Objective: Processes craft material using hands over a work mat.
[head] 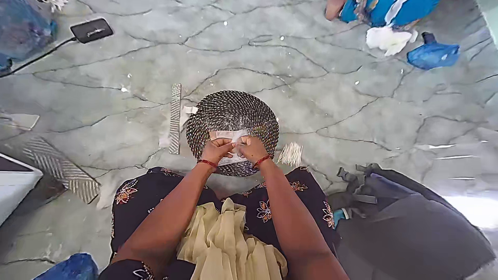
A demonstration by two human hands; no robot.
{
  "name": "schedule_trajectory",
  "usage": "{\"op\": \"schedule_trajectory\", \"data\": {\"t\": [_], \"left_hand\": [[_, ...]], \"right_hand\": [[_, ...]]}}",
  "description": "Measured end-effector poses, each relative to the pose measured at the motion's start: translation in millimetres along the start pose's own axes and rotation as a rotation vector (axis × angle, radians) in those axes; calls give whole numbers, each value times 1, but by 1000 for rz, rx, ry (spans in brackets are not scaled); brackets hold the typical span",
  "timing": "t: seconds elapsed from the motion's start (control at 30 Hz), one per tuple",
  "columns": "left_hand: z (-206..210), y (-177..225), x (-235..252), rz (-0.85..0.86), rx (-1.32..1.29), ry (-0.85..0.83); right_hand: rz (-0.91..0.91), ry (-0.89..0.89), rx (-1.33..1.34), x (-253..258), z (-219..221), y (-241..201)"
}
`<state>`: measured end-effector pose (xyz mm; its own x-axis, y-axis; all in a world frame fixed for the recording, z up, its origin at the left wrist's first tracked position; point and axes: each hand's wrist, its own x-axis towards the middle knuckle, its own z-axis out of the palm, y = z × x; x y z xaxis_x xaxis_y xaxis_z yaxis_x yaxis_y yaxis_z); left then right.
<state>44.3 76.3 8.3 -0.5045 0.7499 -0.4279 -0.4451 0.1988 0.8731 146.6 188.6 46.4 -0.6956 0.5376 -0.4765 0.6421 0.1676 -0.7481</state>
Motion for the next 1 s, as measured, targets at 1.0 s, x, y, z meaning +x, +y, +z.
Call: {"op": "schedule_trajectory", "data": {"t": [1.0], "left_hand": [[-5,-13,2,61,-134,99]], "right_hand": [[17,199,526,-2,19,9]]}}
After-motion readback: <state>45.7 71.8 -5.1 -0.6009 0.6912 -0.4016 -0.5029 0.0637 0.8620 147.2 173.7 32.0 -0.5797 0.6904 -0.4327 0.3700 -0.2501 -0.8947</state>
